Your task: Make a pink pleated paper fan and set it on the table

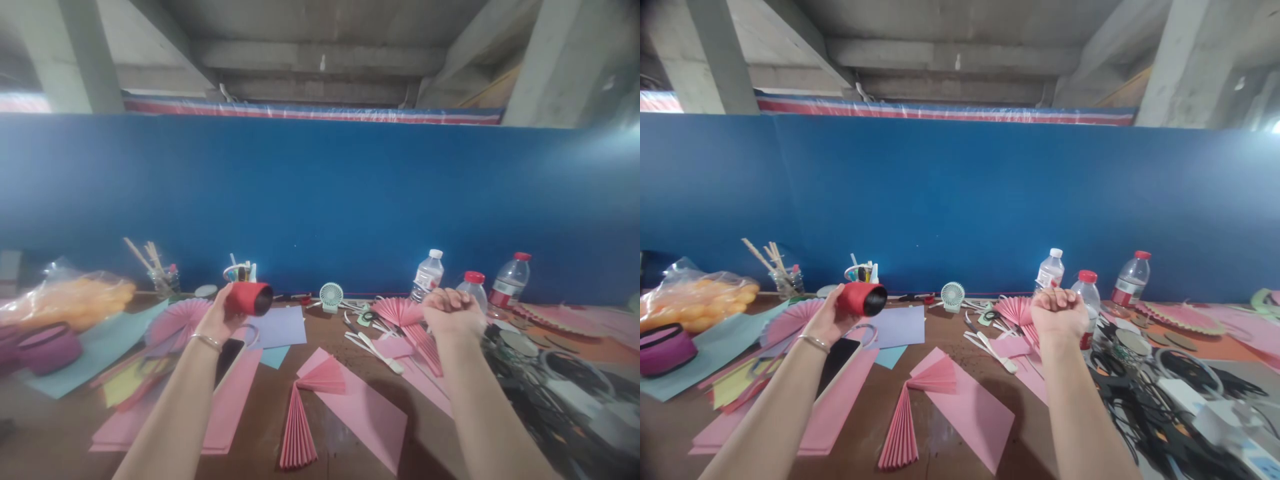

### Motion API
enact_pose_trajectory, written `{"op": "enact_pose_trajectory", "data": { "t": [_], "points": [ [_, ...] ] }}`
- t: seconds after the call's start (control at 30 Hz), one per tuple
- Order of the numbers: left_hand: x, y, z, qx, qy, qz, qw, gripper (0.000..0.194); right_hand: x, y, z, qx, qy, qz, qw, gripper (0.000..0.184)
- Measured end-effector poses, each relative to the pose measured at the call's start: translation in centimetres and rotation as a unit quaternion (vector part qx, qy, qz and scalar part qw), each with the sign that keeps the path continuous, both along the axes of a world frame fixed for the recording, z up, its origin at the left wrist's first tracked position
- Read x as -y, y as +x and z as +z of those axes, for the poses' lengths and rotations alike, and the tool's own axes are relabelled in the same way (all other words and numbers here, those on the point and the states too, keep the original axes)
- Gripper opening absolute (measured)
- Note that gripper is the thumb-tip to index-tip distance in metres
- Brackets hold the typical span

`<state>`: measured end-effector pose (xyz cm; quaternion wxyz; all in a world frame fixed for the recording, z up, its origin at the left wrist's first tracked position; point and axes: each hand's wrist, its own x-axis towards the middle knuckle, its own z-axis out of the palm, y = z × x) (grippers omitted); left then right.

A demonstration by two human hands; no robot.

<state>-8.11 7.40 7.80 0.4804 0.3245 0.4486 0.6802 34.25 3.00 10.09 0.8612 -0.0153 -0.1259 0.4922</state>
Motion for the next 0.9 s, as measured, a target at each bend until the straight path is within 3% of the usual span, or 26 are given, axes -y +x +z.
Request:
{"op": "enact_pose_trajectory", "data": {
  "t": [0.1, 0.33, 0.4, 0.5, 0.6, 0.7, 0.9],
  "points": [
    [0.2, -0.3, -0.3, -0.057, 0.02, 0.007, 0.998, 0.031, 0.4, 1.0, 0.2, -0.025, -0.002, -0.011, 1.0, 0.03],
    [-0.1, -0.7, -1.2, -0.225, 0.039, 0.124, 0.966, 0.048, 1.2, 2.2, 0.6, -0.024, 0.023, -0.038, 0.999, 0.027],
    [-0.4, -0.3, -1.4, -0.337, 0.05, 0.143, 0.929, 0.047, 1.4, 2.3, 1.0, -0.018, 0.033, -0.041, 0.998, 0.025],
    [-0.9, 0.8, -2.0, -0.524, 0.058, 0.147, 0.837, 0.048, 2.1, 2.3, 1.8, -0.001, 0.06, -0.061, 0.996, 0.02],
    [-1.2, 2.5, -2.6, -0.61, 0.072, 0.12, 0.78, 0.052, 3.1, 2.8, 2.7, 0.008, 0.088, -0.088, 0.992, 0.018],
    [-1.5, 4.1, -3.1, -0.631, 0.089, 0.095, 0.765, 0.053, 4.2, 3.5, 3.5, 0.012, 0.105, -0.115, 0.988, 0.019],
    [-3.5, 5.8, -3.8, -0.632, 0.083, 0.068, 0.767, 0.053, 5.3, 4.8, 3.9, 0.022, 0.106, -0.148, 0.983, 0.013]
  ]
}}
